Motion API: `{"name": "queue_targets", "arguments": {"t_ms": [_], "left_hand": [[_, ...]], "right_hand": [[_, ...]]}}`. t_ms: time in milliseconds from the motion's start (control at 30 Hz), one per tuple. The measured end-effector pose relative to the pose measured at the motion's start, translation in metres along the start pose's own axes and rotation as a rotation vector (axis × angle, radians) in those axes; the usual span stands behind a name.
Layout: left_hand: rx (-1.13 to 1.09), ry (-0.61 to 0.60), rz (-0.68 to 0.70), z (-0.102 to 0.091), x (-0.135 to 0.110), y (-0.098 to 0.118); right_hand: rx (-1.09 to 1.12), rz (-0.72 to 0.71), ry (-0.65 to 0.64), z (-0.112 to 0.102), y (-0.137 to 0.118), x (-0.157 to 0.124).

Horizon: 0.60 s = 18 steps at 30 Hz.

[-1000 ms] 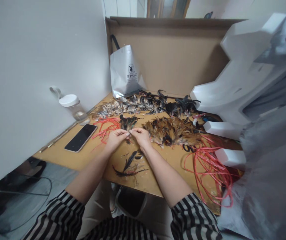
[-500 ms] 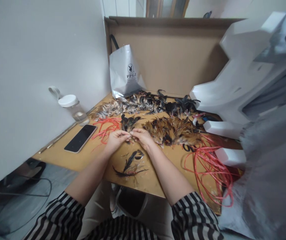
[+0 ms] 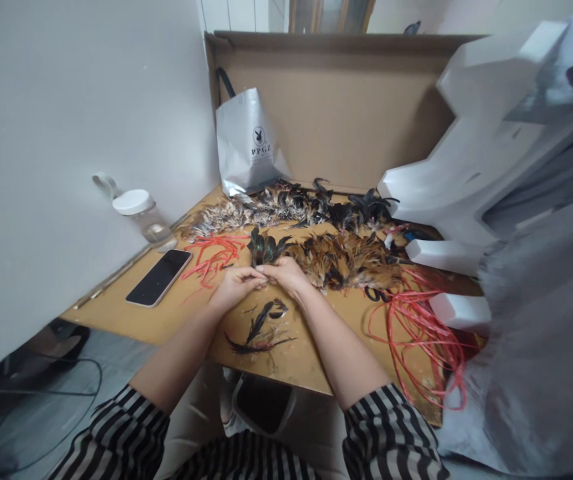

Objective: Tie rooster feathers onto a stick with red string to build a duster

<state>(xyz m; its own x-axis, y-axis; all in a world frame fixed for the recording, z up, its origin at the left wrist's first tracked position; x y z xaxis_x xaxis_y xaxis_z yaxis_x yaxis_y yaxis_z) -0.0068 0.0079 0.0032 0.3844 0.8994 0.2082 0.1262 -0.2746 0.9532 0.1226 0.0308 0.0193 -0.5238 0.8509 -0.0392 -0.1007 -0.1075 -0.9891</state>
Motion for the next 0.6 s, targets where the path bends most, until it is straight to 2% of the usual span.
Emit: {"name": "queue_targets", "arguments": {"t_ms": [167, 300, 467, 600], "left_hand": [[-0.094, -0.012, -0.021, 0.003, 0.0, 0.002], [-0.298, -0.031, -0.101, 0.004, 0.001, 0.003], [-0.577, -0.013, -0.175, 0.002, 0.001, 0.004], [-0.58, -0.026, -0.192, 0.002, 0.002, 0.003]], "right_hand": [[0.111, -0.019, 0.063, 0.003, -0.002, -0.001], [0.242, -0.007, 0.097, -0.001, -0.001, 0.002], [0.299, -0.018, 0.142, -0.012, 0.0, 0.004], [0.267, -0.027, 0.177, -0.012, 0.0, 0.004]]}}
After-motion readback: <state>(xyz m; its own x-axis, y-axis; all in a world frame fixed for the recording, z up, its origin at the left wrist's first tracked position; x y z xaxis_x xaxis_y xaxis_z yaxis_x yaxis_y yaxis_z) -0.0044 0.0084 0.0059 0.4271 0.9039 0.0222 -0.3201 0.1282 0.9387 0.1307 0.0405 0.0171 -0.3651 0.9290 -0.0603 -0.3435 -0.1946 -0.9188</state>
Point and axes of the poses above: each hand's wrist, its own x-axis towards the middle knuckle, its own z-axis out of the palm, y = z × x, the point moved 4 cm from there along x, towards the middle knuckle, and after that the axes turned 10 degrees about -y, right-handed, at the moved point
